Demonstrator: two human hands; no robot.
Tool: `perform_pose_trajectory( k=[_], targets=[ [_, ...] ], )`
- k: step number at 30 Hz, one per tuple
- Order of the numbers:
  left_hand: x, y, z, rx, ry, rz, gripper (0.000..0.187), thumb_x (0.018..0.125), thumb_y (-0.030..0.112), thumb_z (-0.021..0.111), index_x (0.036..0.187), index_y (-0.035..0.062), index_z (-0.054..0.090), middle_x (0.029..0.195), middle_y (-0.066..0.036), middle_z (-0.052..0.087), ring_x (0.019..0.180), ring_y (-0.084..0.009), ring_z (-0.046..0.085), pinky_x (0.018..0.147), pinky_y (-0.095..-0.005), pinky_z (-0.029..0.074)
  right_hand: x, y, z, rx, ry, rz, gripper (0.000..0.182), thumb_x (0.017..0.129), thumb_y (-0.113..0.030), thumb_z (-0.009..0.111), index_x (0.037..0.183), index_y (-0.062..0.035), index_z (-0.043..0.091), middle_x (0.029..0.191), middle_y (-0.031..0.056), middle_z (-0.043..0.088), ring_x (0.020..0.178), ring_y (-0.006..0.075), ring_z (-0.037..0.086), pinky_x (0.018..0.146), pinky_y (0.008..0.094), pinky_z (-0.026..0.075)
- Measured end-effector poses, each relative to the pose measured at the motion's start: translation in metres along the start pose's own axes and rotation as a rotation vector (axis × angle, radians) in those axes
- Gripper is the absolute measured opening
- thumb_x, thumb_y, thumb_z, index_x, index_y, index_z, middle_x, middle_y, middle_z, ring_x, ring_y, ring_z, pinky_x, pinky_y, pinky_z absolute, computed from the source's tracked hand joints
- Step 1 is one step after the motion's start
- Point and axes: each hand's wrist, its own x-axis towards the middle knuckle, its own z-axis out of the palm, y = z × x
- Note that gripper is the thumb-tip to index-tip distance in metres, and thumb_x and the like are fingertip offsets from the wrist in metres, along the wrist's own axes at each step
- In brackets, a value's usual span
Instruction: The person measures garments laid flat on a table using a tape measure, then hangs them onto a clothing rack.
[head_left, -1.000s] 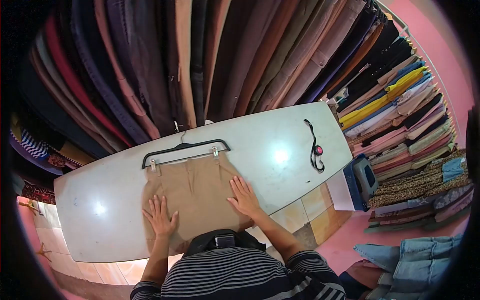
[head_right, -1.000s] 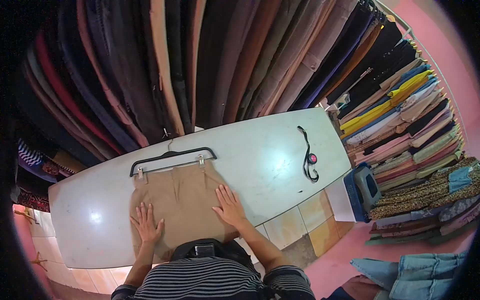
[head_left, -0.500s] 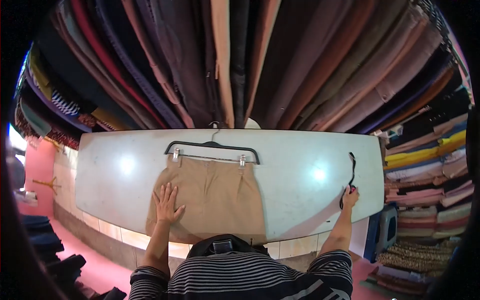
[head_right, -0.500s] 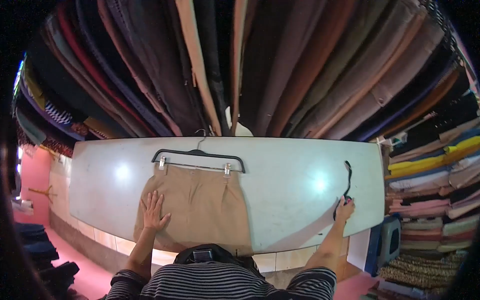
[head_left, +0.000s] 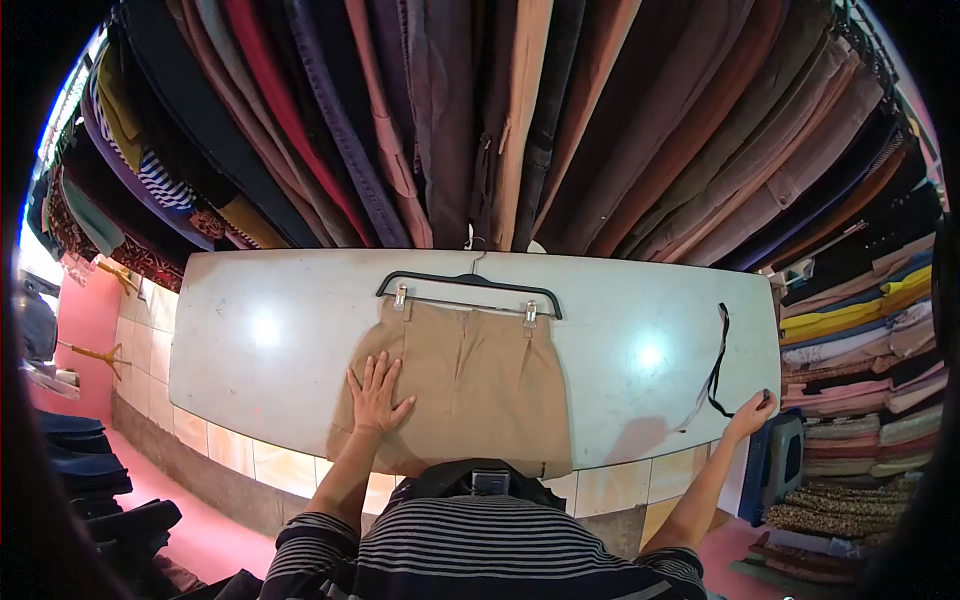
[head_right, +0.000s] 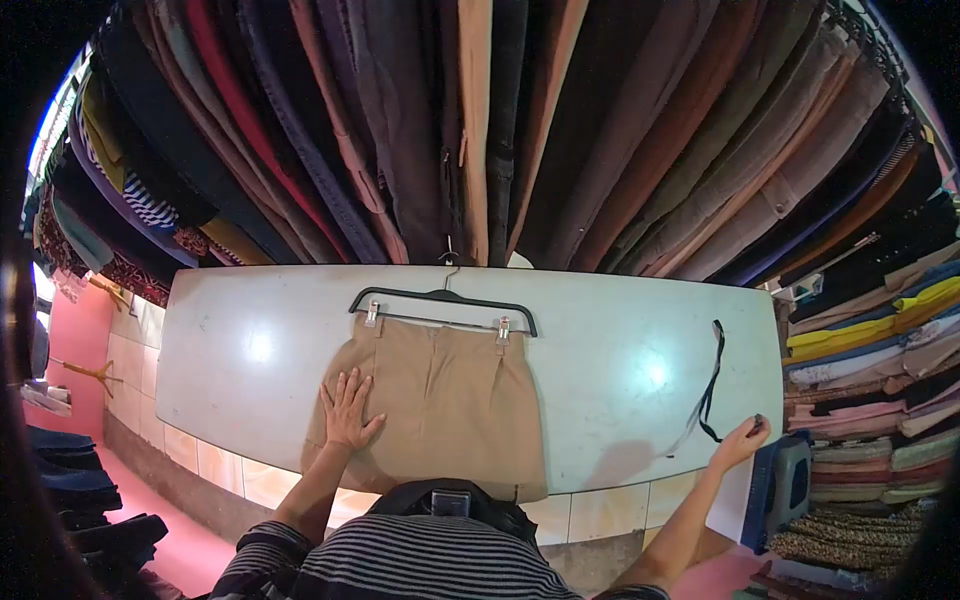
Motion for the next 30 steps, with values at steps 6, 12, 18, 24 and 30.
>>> perform_pose_trajectory(
  k=[6,12,18,24,30],
  targets=[
    [-0.004,-0.004,-0.001,-0.080,0.022,0.043,0.076,0.074,0.052,0.048,0.137,0.0189,0.021,0.144,-0.007,0.013,0.132,-0.0281,0.008,0.101,-0.0586,0.000,-0.145,-0.096,0.026,0.280,-0.490,0.017,0.020,0.075,-0.009,0.064,0.092,-0.0027,0.054,0.081,0.0033,0.052,0.071,0.0120,0.050,0.065,0.0242,0.043],
    [-0.031,-0.014,0.004,-0.103,0.076,0.013,0.072,0.075,0.054,0.046,0.134,0.0176,0.027,0.142,-0.008,0.018,0.131,-0.0284,0.013,0.100,-0.0600,0.002,-0.279,-0.174,0.022,0.148,-1.141,-0.280,0.020,0.067,-0.015,0.066,0.079,-0.0058,0.052,0.089,0.0098,0.058,0.078,0.0256,0.055,0.069,0.0342,0.045],
    [-0.055,-0.035,0.006,-0.159,0.070,0.057,0.074,0.074,0.050,0.052,0.135,0.0176,0.025,0.140,-0.010,0.021,0.129,-0.0305,0.017,0.099,-0.0600,0.005,-0.303,-0.180,0.007,0.000,-1.176,-0.405,0.021,0.064,-0.018,0.065,0.076,-0.0050,0.053,0.125,0.0121,0.047,0.099,0.0324,0.052,0.082,0.0381,0.044],
    [-0.017,-0.035,-0.010,-0.343,0.030,-0.013,0.074,0.074,0.046,0.053,0.132,0.0090,0.028,0.133,-0.012,0.031,0.121,-0.0308,0.029,0.099,-0.0566,0.012,-0.282,-0.214,0.044,-0.052,-1.279,-0.337,0.022,0.063,-0.020,0.066,0.074,-0.0051,0.054,0.127,0.0105,0.045,0.089,0.0317,0.057,0.073,0.0376,0.047],
    [0.025,-0.033,0.011,-0.087,0.260,0.036,0.074,0.078,0.051,0.047,0.133,0.0057,0.026,0.137,-0.010,0.026,0.127,-0.0262,0.024,0.100,-0.0540,0.014,-0.294,-0.228,0.097,0.005,-1.223,-0.388,0.023,0.063,-0.021,0.066,0.074,-0.0052,0.053,0.131,0.0081,0.040,0.090,0.0306,0.057,0.073,0.0385,0.048]
  ],
)
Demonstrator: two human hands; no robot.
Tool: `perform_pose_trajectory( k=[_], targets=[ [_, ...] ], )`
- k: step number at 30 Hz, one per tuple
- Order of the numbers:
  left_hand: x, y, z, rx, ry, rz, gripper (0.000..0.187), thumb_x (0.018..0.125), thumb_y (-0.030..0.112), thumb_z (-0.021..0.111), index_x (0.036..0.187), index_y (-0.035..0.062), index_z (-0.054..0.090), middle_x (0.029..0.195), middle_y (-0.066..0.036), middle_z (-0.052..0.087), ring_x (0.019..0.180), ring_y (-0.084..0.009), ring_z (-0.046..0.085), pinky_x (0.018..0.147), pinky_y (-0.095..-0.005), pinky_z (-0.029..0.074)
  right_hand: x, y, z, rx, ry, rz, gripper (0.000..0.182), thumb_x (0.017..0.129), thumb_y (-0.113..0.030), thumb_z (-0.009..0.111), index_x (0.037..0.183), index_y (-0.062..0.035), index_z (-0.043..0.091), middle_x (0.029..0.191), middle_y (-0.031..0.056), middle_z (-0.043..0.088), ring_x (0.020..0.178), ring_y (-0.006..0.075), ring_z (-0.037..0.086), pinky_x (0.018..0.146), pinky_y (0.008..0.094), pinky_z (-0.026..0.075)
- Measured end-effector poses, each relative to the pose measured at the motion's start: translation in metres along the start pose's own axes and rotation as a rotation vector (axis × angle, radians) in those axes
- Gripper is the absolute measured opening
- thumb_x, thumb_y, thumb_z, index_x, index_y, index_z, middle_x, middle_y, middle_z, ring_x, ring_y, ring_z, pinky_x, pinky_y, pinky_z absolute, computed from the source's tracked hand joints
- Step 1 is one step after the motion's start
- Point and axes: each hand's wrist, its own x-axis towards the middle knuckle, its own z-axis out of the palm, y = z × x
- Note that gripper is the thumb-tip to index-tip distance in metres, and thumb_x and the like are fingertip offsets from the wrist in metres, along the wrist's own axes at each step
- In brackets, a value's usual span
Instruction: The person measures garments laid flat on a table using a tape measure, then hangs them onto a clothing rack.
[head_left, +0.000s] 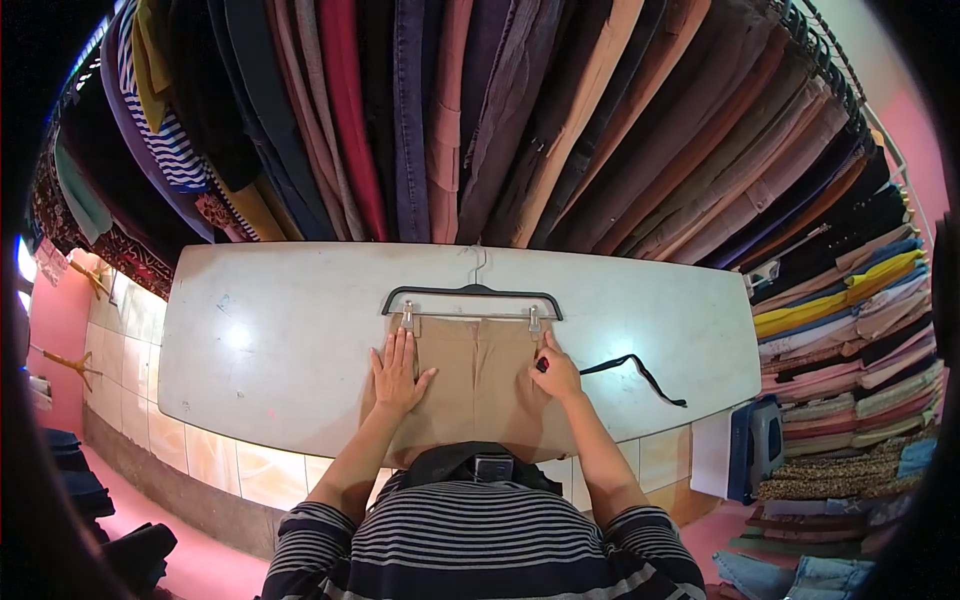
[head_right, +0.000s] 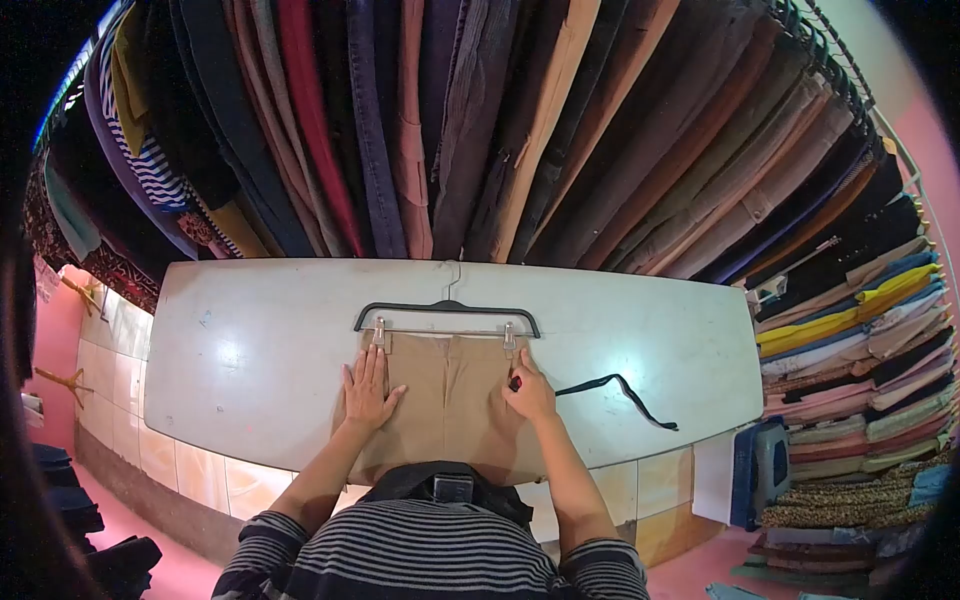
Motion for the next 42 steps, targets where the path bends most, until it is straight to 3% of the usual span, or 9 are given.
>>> perform_pose_trajectory(
  k=[5,10,17,26,31,33,35,38,42],
  targets=[
    [0.012,0.000,-0.017,-0.103,-0.155,-0.025,0.076,0.077,0.053,0.047,0.134,0.0076,0.025,0.140,-0.008,0.023,0.129,-0.0253,0.021,0.102,-0.0534,0.013,0.012,-0.006,-0.002,-0.078,-0.152,0.181,0.024,0.062,-0.021,0.065,0.075,-0.0054,0.052,0.134,0.0061,0.037,0.092,0.0307,0.055,0.074,0.0382,0.048],
    [0.019,-0.008,-0.013,-0.063,-0.127,0.030,0.076,0.076,0.053,0.049,0.134,0.0087,0.026,0.139,-0.008,0.025,0.128,-0.0262,0.023,0.101,-0.0530,0.015,0.015,-0.004,-0.001,-0.193,-0.080,-0.103,0.024,0.063,-0.022,0.064,0.076,-0.0068,0.051,0.135,0.0019,0.036,0.085,0.0311,0.055,0.072,0.0386,0.048],
    [0.022,-0.010,-0.016,-0.190,-0.075,-0.007,0.080,0.073,0.052,0.052,0.135,0.0093,0.025,0.140,-0.010,0.023,0.127,-0.0293,0.024,0.102,-0.0489,0.017,0.019,0.003,0.005,-0.118,-0.110,0.010,0.025,0.062,-0.021,0.065,0.075,-0.0060,0.050,0.135,0.0002,0.037,0.086,0.0325,0.056,0.072,0.0389,0.048],
    [0.022,-0.009,-0.014,-0.008,-0.137,-0.107,0.088,0.071,0.061,0.048,0.137,0.0102,0.017,0.141,-0.005,0.021,0.127,-0.0294,0.021,0.100,-0.0598,-0.002,0.028,0.005,0.008,-0.039,-0.129,0.133,0.024,0.063,-0.022,0.064,0.077,-0.0050,0.053,0.136,0.0037,0.033,0.092,0.0303,0.056,0.075,0.0389,0.047],
    [0.027,-0.012,-0.018,-0.020,-0.191,-0.120,0.088,0.071,0.061,0.047,0.137,0.0097,0.018,0.141,-0.004,0.022,0.127,-0.0290,0.022,0.099,-0.0624,-0.002,0.038,0.005,0.001,-0.038,-0.199,0.183,0.024,0.067,-0.022,0.065,0.079,-0.0028,0.056,0.129,0.0157,0.041,0.094,0.0295,0.058,0.078,0.0356,0.047],
    [0.026,-0.020,-0.013,-0.037,-0.204,-0.122,0.088,0.072,0.061,0.047,0.137,0.0098,0.018,0.141,-0.004,0.022,0.127,-0.0286,0.023,0.098,-0.0630,-0.002,0.038,0.033,0.010,0.087,-0.037,-0.004,0.023,0.070,-0.022,0.064,0.080,-0.0025,0.057,0.121,0.0172,0.047,0.089,0.0276,0.059,0.075,0.0336,0.047],
    [0.025,-0.029,-0.009,-0.283,-0.177,-0.234,0.075,0.075,0.049,0.052,0.134,0.0102,0.026,0.137,-0.005,0.030,0.125,-0.0311,0.026,0.100,-0.0596,0.006,0.033,0.029,0.004,0.209,0.118,-0.205,0.021,0.074,-0.022,0.064,0.080,-0.0022,0.057,0.114,0.0188,0.053,0.085,0.0257,0.060,0.072,0.0316,0.047],
    [0.012,-0.027,-0.008,-0.381,0.170,-0.160,0.056,0.076,0.034,0.058,0.125,0.0101,0.042,0.128,-0.009,0.042,0.118,-0.0318,0.036,0.099,-0.0499,0.021,0.002,-0.010,-0.017,0.482,-0.085,0.098,0.034,0.077,-0.033,0.064,0.087,-0.0026,0.053,0.079,0.0111,0.057,0.074,0.0202,0.057,0.066,0.0316,0.045],
    [0.005,0.025,-0.031,-0.816,-0.222,0.055,0.023,0.077,0.019,0.061,0.095,0.0048,0.063,0.088,-0.013,0.064,0.076,-0.0272,0.061,0.069,-0.0344,0.047,-0.019,-0.048,0.018,0.569,-0.181,-0.137,0.036,0.077,-0.035,0.064,0.088,-0.0043,0.049,0.072,0.0092,0.056,0.069,0.0176,0.056,0.061,0.0329,0.045]
  ],
)
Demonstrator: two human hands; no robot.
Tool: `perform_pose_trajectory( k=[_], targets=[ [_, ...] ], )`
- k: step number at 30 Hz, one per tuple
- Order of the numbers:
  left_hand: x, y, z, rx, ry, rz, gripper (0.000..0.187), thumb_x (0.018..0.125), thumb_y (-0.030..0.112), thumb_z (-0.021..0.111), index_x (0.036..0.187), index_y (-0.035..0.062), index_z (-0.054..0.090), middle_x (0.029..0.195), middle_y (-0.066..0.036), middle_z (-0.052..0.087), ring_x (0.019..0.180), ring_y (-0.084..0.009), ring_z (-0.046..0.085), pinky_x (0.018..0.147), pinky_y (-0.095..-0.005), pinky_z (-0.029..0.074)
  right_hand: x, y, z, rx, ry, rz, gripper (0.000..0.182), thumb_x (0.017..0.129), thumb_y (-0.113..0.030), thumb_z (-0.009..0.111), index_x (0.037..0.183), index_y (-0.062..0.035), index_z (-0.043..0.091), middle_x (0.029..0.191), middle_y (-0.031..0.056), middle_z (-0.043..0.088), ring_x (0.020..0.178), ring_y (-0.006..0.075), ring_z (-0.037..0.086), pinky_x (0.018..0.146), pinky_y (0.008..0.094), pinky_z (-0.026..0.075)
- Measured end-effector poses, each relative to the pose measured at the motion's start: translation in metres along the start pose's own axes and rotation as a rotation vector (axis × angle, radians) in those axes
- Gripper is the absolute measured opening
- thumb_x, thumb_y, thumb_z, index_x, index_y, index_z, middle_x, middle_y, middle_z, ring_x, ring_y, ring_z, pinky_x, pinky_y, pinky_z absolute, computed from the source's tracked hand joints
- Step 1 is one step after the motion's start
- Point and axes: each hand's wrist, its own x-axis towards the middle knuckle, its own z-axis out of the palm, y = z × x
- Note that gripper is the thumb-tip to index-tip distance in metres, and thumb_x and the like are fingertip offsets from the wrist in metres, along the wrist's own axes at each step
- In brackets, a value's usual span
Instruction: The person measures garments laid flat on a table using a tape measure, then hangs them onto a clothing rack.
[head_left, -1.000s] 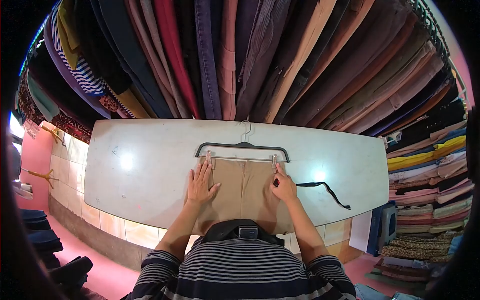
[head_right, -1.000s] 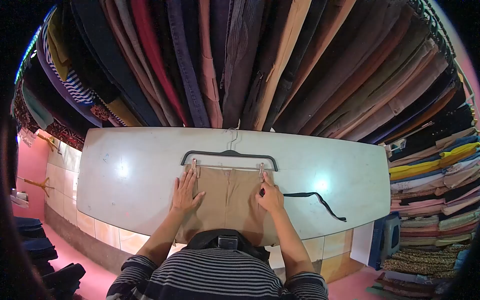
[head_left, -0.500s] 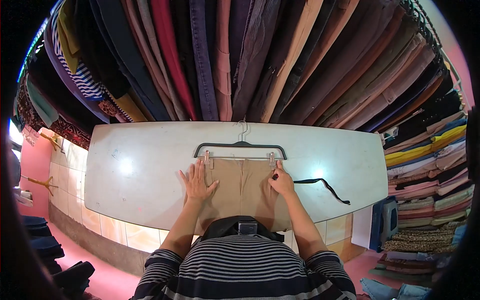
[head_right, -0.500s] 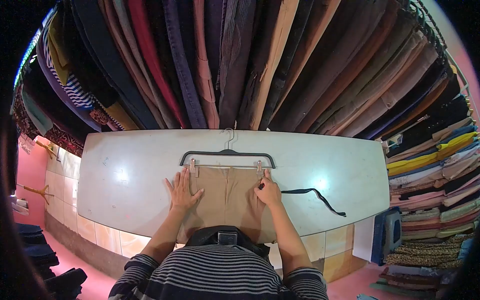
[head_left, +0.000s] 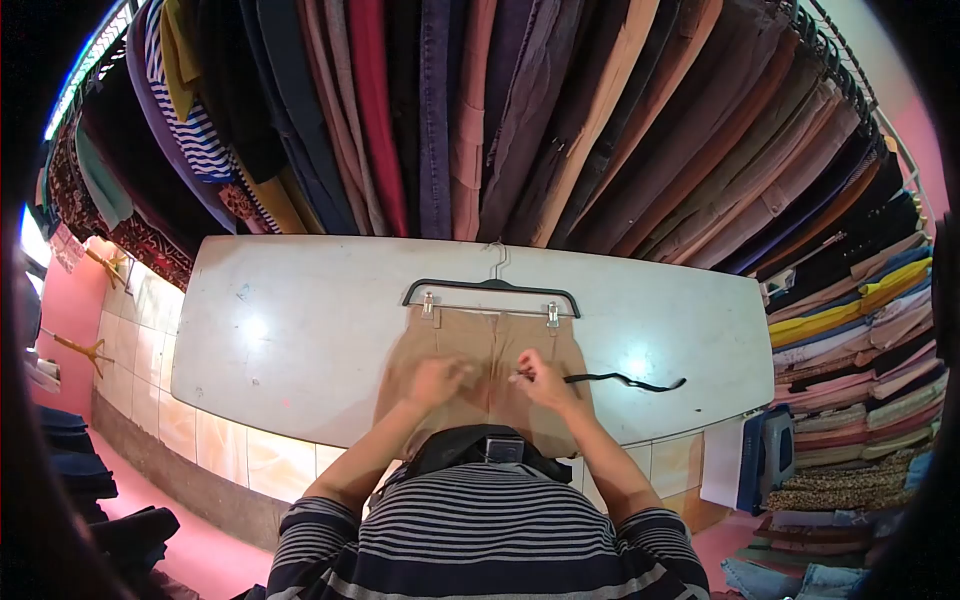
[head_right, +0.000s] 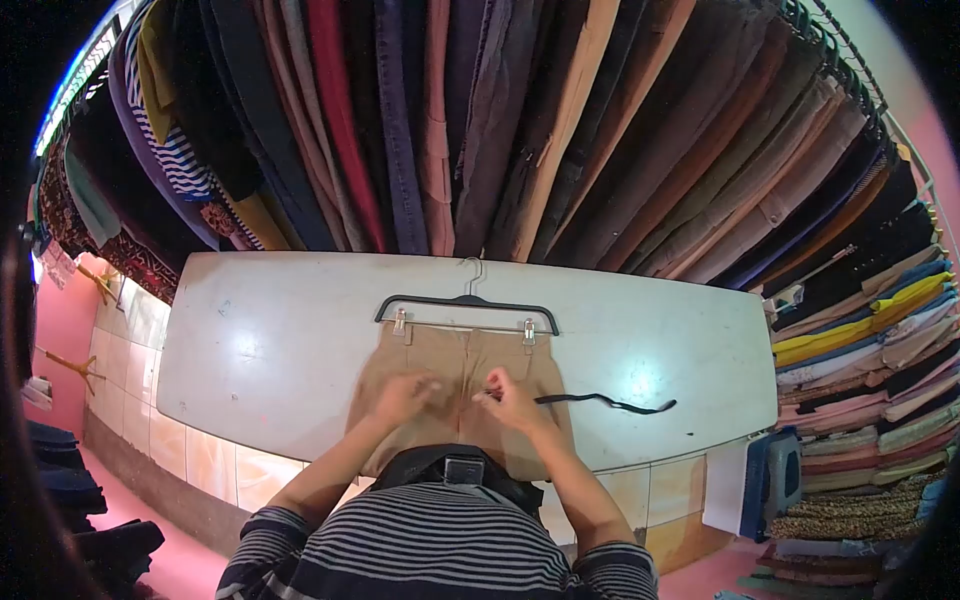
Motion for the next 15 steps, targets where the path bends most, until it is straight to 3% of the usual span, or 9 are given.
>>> perform_pose_trajectory(
  k=[2,3,5,6,10,12,14,15],
  targets=[
    [0.003,0.001,0.030,-0.364,-0.094,-0.060,0.018,0.079,0.015,0.061,0.091,0.0022,0.065,0.077,-0.009,0.065,0.065,-0.0176,0.061,0.058,-0.0276,0.047,0.004,-0.010,0.020,-0.049,-0.126,-0.144,0.031,0.079,-0.029,0.063,0.088,-0.0046,0.048,0.071,0.0052,0.056,0.066,0.0139,0.053,0.060,0.0274,0.044],
    [0.004,-0.005,0.037,-0.361,-0.088,-0.062,0.018,0.079,0.015,0.061,0.091,0.0022,0.065,0.077,-0.009,0.065,0.065,-0.0176,0.061,0.058,-0.0276,0.047,0.006,-0.015,0.022,-0.047,-0.131,-0.148,0.031,0.079,-0.029,0.063,0.088,-0.0046,0.048,0.071,0.0052,0.056,0.066,0.0139,0.053,0.060,0.0274,0.044],
    [0.008,-0.007,0.040,-0.681,-0.201,-0.440,0.017,0.081,0.014,0.060,0.092,0.0012,0.065,0.077,-0.005,0.064,0.067,-0.0090,0.058,0.059,-0.0215,0.046,0.012,-0.023,0.024,-0.205,-0.212,-0.048,0.032,0.078,-0.033,0.063,0.087,-0.0050,0.048,0.072,0.0065,0.055,0.070,0.0168,0.055,0.063,0.0282,0.044],
    [0.007,-0.010,0.039,-0.797,-0.203,-0.427,0.014,0.082,0.010,0.058,0.089,-0.0003,0.065,0.076,-0.003,0.062,0.066,-0.0064,0.056,0.058,-0.0185,0.045,0.013,-0.026,0.025,-0.201,-0.212,-0.047,0.032,0.078,-0.033,0.063,0.087,-0.0050,0.048,0.072,0.0065,0.055,0.070,0.0168,0.055,0.063,0.0282,0.044],
    [0.007,-0.014,0.038,-0.769,-0.196,-0.408,0.012,0.080,0.010,0.059,0.086,0.0011,0.065,0.074,-0.004,0.064,0.065,-0.0071,0.057,0.057,-0.0215,0.046,0.017,-0.018,0.015,-0.205,-0.196,-0.092,0.027,0.077,-0.030,0.063,0.085,-0.0056,0.054,0.069,0.0065,0.053,0.066,0.0189,0.055,0.060,0.0290,0.043],
    [0.012,-0.020,0.018,-0.185,0.147,-0.278,0.011,0.077,0.012,0.061,0.081,0.0026,0.065,0.071,-0.008,0.064,0.064,-0.0124,0.060,0.058,-0.0271,0.047,0.022,-0.010,-0.004,-0.284,-0.132,-0.151,0.019,0.074,-0.024,0.065,0.081,-0.0070,0.061,0.069,0.0061,0.053,0.061,0.0188,0.052,0.056,0.0295,0.042],
    [0.023,-0.038,-0.007,0.035,0.488,-0.302,0.013,0.075,0.016,0.062,0.077,0.0036,0.066,0.070,-0.012,0.063,0.064,-0.0200,0.062,0.060,-0.0321,0.047,0.025,0.003,-0.034,-0.296,-0.012,-0.077,0.017,0.073,-0.023,0.066,0.080,-0.0074,0.064,0.070,0.0065,0.053,0.064,0.0185,0.053,0.058,0.0294,0.043],
    [0.029,-0.046,-0.017,0.026,0.551,-0.373,0.014,0.075,0.017,0.062,0.076,0.0035,0.066,0.070,-0.012,0.063,0.064,-0.0223,0.061,0.060,-0.0328,0.047,0.024,0.011,-0.047,-0.295,-0.012,-0.071,0.017,0.073,-0.023,0.066,0.080,-0.0074,0.064,0.070,0.0065,0.053,0.064,0.0185,0.053,0.058,0.0294,0.043]
  ],
)
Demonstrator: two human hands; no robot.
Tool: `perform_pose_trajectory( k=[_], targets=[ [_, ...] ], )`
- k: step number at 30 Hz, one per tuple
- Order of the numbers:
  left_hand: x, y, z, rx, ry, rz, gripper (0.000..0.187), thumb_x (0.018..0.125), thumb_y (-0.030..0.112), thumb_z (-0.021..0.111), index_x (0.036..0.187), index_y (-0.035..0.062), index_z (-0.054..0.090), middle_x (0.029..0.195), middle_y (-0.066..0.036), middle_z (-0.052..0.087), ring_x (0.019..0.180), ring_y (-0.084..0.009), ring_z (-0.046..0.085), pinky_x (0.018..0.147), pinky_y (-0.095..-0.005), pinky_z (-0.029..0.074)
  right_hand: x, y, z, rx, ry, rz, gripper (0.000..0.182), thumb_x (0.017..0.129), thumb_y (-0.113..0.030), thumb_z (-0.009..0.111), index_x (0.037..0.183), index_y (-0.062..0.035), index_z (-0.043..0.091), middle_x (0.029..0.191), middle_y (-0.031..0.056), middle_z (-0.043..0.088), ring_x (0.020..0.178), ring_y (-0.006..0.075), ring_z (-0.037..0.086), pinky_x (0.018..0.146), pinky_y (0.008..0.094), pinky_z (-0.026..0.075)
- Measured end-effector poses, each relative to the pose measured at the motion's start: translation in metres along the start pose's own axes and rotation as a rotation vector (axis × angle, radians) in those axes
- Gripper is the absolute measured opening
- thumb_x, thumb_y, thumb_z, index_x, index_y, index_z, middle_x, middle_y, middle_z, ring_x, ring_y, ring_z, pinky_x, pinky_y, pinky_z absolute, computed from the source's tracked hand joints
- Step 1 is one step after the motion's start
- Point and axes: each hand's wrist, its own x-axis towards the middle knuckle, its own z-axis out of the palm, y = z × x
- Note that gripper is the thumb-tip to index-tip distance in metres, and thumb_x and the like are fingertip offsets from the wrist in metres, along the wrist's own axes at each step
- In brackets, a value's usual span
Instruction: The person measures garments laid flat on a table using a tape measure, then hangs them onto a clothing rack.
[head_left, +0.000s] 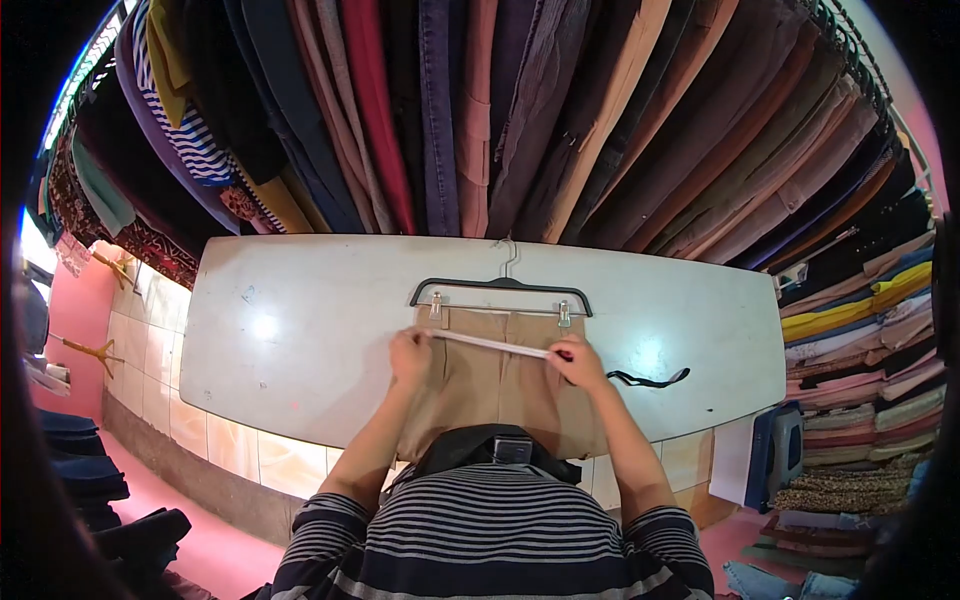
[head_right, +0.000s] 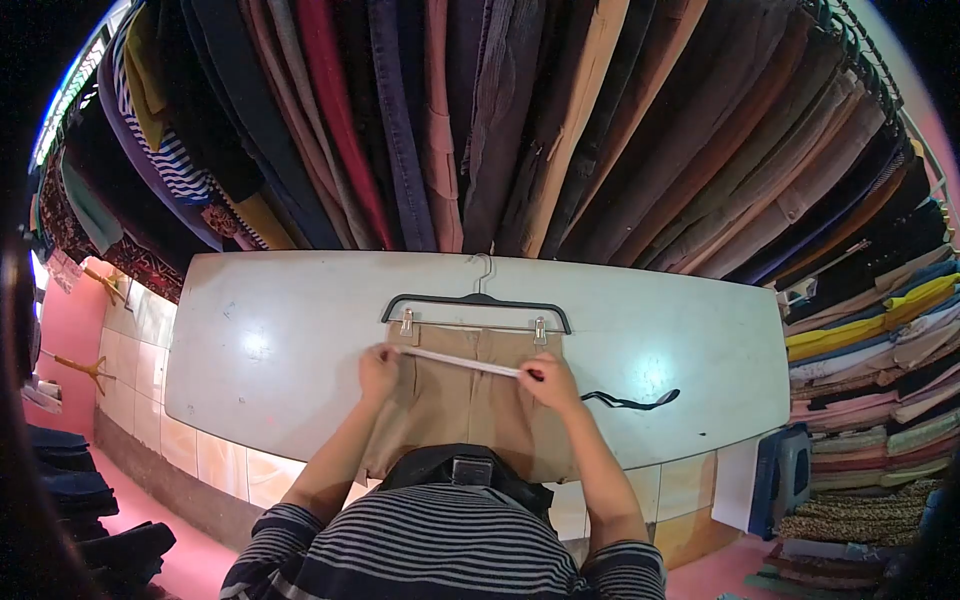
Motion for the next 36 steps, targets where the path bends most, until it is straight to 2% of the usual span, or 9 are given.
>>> perform_pose_trajectory(
  k=[8,12,24,26,29,31,33,35,36],
  targets=[
    [0.025,-0.008,-0.005,0.091,0.042,-0.019,0.019,0.071,0.019,0.068,0.077,0.0016,0.067,0.067,-0.013,0.064,0.058,-0.0210,0.061,0.057,-0.0298,0.046,-0.004,0.044,-0.030,-0.154,0.021,0.136,0.016,0.070,-0.023,0.065,0.078,-0.0092,0.065,0.072,0.0061,0.054,0.065,0.0214,0.054,0.059,0.0311,0.044],
    [0.023,-0.010,-0.005,0.071,0.045,-0.033,0.019,0.071,0.020,0.069,0.078,0.0022,0.067,0.068,-0.013,0.064,0.059,-0.0203,0.061,0.058,-0.0293,0.047,0.005,0.061,-0.048,-0.232,0.176,0.186,0.012,0.069,-0.021,0.064,0.075,-0.0108,0.065,0.073,0.0055,0.055,0.066,0.0218,0.055,0.059,0.0319,0.045],
    [0.024,-0.013,-0.007,0.047,0.048,-0.075,0.017,0.071,0.017,0.068,0.078,0.0013,0.067,0.069,-0.014,0.064,0.060,-0.0208,0.061,0.060,-0.0296,0.047,0.013,0.069,-0.045,-0.323,0.156,0.305,0.012,0.069,-0.025,0.065,0.072,-0.0136,0.066,0.077,0.0045,0.056,0.073,0.0224,0.056,0.063,0.0341,0.046],
    [0.026,-0.018,-0.006,0.045,0.061,-0.048,0.018,0.071,0.018,0.068,0.077,0.0008,0.068,0.065,-0.012,0.064,0.057,-0.0158,0.059,0.058,-0.0268,0.046,0.013,0.069,-0.045,-0.328,0.164,0.301,0.012,0.069,-0.025,0.065,0.070,-0.0139,0.066,0.076,0.0043,0.056,0.074,0.0227,0.056,0.064,0.0340,0.046],
    [0.028,-0.023,-0.006,0.017,0.038,-0.065,0.018,0.074,0.019,0.066,0.076,0.0008,0.067,0.064,-0.012,0.063,0.058,-0.0199,0.060,0.060,-0.0292,0.047,0.009,0.064,-0.047,-0.325,0.115,0.288,0.018,0.069,-0.026,0.066,0.081,-0.0125,0.065,0.079,0.0058,0.056,0.075,0.0228,0.056,0.067,0.0348,0.047],
    [0.028,-0.024,-0.007,-0.023,0.023,-0.088,0.020,0.075,0.020,0.064,0.079,0.0003,0.067,0.068,-0.013,0.064,0.061,-0.0191,0.061,0.061,-0.0290,0.047,0.002,0.058,-0.048,-0.139,0.152,0.260,0.044,0.069,-0.026,0.069,0.108,-0.0110,0.054,0.095,0.0121,0.053,0.086,0.0267,0.055,0.074,0.0371,0.046],
    [0.023,-0.024,-0.010,-0.061,0.005,-0.110,0.022,0.077,0.021,0.062,0.082,-0.0001,0.066,0.072,-0.013,0.064,0.063,-0.0183,0.061,0.062,-0.0288,0.047,-0.006,0.051,-0.045,-0.115,0.206,0.251,0.058,0.068,-0.026,0.070,0.116,-0.0085,0.043,0.102,0.0160,0.049,0.091,0.0298,0.052,0.077,0.0385,0.045],
    [0.013,-0.021,-0.016,-0.022,-0.133,0.008,0.033,0.080,0.021,0.057,0.107,0.0020,0.057,0.099,-0.017,0.060,0.084,-0.0219,0.059,0.073,-0.0306,0.045,-0.020,0.049,-0.041,-0.089,0.261,0.244,0.072,0.067,-0.026,0.071,0.125,-0.0060,0.033,0.109,0.0198,0.044,0.097,0.0329,0.050,0.081,0.0400,0.044],
    [0.006,-0.021,-0.020,-0.024,-0.130,0.011,0.033,0.080,0.021,0.057,0.107,0.0020,0.057,0.099,-0.017,0.060,0.084,-0.0219,0.059,0.073,-0.0306,0.045,-0.028,0.047,-0.041,-0.132,0.385,0.204,0.076,0.067,-0.026,0.072,0.126,-0.0045,0.030,0.113,0.0213,0.041,0.100,0.0353,0.048,0.083,0.0405,0.043]
  ],
)
